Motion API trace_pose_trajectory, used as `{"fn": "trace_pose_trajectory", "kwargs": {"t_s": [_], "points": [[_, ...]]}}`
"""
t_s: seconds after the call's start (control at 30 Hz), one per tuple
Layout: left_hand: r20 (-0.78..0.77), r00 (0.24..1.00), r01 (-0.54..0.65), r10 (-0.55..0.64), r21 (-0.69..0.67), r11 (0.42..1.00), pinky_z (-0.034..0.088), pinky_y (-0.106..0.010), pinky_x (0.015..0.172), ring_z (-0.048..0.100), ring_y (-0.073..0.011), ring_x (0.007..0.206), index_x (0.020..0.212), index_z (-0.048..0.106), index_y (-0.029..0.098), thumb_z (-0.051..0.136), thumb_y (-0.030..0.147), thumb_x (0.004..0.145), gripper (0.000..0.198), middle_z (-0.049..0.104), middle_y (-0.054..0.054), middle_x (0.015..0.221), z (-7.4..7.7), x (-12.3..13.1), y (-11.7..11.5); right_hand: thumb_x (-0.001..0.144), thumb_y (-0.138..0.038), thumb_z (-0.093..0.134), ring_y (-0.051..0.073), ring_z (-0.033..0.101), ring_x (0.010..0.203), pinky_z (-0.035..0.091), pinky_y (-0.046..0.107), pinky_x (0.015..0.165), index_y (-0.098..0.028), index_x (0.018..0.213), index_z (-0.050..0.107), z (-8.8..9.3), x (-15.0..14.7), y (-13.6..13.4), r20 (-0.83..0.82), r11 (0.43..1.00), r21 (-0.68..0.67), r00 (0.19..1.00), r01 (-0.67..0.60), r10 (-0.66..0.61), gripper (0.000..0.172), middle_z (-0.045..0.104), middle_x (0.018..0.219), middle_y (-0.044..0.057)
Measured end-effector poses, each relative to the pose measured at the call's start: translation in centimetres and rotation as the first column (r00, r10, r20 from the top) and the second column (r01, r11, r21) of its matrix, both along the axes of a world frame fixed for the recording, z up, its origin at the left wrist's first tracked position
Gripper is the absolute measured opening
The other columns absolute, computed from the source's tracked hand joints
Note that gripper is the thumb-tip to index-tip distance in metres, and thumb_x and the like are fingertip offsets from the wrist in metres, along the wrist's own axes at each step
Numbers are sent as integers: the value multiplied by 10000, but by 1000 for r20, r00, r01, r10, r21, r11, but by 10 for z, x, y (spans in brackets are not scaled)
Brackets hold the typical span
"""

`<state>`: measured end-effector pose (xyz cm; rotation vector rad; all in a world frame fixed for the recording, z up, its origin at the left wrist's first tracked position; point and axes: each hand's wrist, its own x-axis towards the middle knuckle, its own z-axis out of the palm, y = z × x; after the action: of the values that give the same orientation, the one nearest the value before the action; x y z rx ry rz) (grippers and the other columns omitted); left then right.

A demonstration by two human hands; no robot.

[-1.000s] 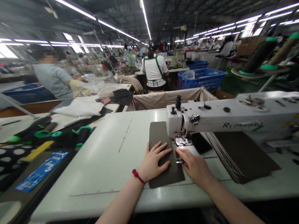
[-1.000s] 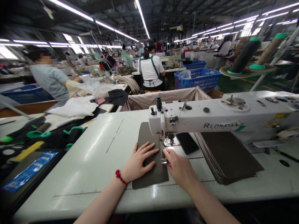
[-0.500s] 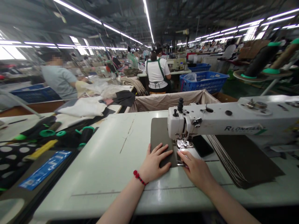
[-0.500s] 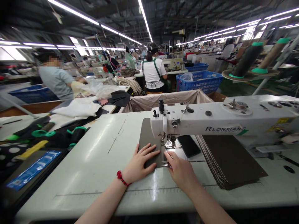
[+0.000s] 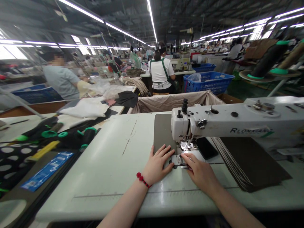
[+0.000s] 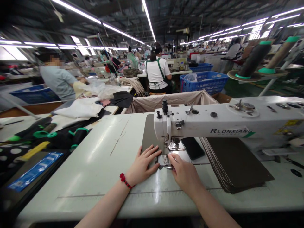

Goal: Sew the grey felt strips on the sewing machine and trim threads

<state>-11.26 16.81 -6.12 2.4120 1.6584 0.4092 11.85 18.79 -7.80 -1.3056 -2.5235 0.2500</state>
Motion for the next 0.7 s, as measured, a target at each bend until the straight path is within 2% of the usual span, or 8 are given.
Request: {"fn": "trace_pose_trajectory", "kwargs": {"t_s": [0.4, 0.57, 0.7], "points": [[-59, 996, -60, 63, 60, 996, 60, -558, 1153, 203, -262, 1432, 1506, 191, 329, 381, 488, 972, 589, 270, -9, 1551, -6, 5, 3, 812, -98, 474, 203, 613, 1052, 527, 304, 784, -251, 1378, 439, -5, 2, 1, -8, 1000, 13, 1000, -10, 10, 588, 500, 1379, 51], [-71, 997, -16, 20, 53, 998, 18, -560, 1154, 187, -255, 1437, 1507, 167, 353, 360, 484, 982, 575, 264, 12, 1551, -2, 4, 2, 818, -96, 465, 197, 617, 1045, 527, 301, 778, -240, 1379, 438, -5, 1, 1, -9, 1000, 12, 1000, -15, 15, 581, 503, 1375, 49], [-81, 997, -7, 11, 49, 999, 56, -541, 1160, 173, -253, 1441, 1508, 166, 353, 352, 484, 984, 571, 250, 20, 1555, -3, 4, 3, 825, -94, 454, 195, 615, 1048, 523, 300, 788, -236, 1375, 440, -5, 1, 1, -14, 1000, 17, 1000, -15, 15, 569, 511, 1367, 48]]}}
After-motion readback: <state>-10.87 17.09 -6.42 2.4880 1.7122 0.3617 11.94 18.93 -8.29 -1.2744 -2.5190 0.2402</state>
